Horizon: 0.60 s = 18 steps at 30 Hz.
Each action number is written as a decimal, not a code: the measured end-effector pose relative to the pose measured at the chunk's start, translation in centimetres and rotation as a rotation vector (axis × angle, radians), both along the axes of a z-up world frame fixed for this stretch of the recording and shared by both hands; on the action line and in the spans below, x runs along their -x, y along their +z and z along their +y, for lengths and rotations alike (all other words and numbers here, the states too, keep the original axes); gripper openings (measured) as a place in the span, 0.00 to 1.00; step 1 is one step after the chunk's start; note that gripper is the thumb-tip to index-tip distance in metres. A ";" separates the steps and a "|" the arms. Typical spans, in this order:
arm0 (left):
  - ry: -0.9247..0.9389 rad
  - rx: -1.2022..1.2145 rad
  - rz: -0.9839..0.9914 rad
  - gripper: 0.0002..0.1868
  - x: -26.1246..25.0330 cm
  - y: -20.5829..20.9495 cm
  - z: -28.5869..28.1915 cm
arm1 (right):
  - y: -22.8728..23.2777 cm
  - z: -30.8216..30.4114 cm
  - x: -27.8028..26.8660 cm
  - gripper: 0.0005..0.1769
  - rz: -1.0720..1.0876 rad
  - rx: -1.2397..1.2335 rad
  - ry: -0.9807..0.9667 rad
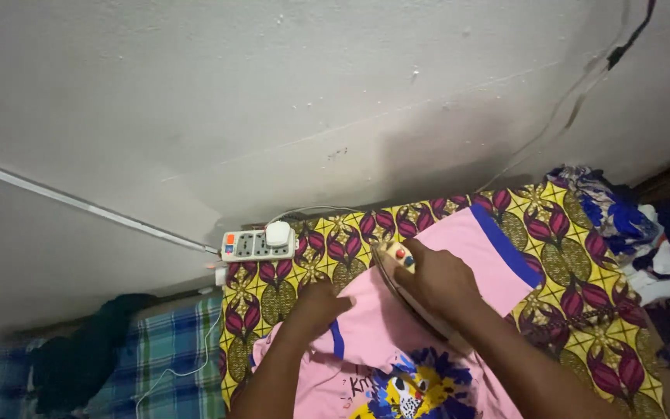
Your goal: Ironing a pink graphic t-shirt on a covered surface.
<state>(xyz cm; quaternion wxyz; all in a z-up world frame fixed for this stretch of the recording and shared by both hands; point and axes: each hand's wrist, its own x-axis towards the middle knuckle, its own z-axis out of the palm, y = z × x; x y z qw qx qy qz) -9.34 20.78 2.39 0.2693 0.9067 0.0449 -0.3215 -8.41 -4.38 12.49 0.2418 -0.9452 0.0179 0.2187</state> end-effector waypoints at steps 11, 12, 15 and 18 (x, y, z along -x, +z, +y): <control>0.326 0.363 0.040 0.18 2.3 -4.4 3.4 | 2.6 2.0 1.5 0.34 0.139 -0.016 0.229; 0.352 0.412 0.075 0.19 2.3 -4.6 3.4 | 2.7 2.2 1.7 0.33 0.151 0.007 0.179; 0.398 0.315 0.114 0.15 2.7 -1.3 3.0 | 0.5 2.6 1.4 0.33 0.082 0.013 0.007; 0.345 0.198 -0.086 0.16 3.2 -1.5 2.8 | -0.9 2.8 0.6 0.35 0.018 -0.020 0.005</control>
